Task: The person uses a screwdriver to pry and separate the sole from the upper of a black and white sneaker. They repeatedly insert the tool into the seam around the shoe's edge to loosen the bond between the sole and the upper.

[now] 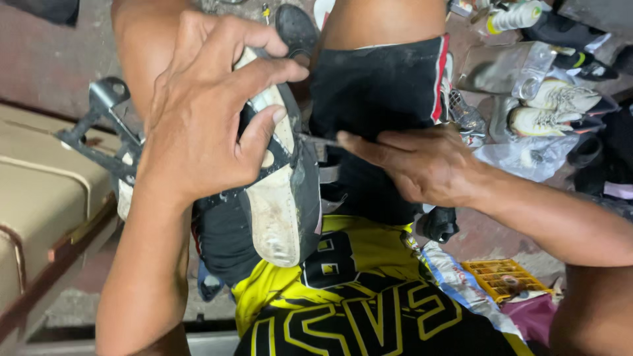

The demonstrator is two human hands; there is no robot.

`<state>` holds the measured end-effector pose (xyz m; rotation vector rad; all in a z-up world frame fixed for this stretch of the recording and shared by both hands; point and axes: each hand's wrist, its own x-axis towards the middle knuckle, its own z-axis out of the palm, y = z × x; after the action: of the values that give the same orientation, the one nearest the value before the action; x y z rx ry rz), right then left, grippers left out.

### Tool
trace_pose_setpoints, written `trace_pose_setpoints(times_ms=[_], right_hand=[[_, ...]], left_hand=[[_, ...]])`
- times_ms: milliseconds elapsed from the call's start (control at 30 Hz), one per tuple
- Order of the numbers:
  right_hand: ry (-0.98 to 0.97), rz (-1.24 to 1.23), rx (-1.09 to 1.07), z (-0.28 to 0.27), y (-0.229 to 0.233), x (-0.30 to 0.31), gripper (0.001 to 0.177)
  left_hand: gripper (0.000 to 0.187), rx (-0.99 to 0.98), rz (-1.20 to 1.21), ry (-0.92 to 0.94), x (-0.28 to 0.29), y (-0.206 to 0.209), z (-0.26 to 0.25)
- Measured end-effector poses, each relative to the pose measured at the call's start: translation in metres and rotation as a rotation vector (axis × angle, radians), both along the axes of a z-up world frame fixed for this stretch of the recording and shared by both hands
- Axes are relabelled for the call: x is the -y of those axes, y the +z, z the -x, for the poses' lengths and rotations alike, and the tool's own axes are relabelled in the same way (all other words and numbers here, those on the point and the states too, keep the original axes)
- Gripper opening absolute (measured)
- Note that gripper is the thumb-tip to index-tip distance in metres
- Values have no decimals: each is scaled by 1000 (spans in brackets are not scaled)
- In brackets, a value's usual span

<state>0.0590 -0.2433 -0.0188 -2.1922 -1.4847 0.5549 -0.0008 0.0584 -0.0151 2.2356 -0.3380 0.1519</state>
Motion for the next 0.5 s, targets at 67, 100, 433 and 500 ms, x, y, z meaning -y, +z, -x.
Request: trace_pose_setpoints(times_ms=[67, 100, 433, 500], right_hand=[[-38, -197, -266, 3, -1, -5, 58], [-23, -235, -313, 1, 0, -6, 58], [-116, 161, -151, -2, 48, 8, 60], [-169, 174, -199, 0, 49, 8, 59]], left_hand=[[35, 12, 25, -14, -3, -3, -10], [34, 27, 49, -16, -3, -2, -6], [26, 56, 57, -10, -7, -14, 1], [27, 59, 64, -12, -8, -14, 2]])
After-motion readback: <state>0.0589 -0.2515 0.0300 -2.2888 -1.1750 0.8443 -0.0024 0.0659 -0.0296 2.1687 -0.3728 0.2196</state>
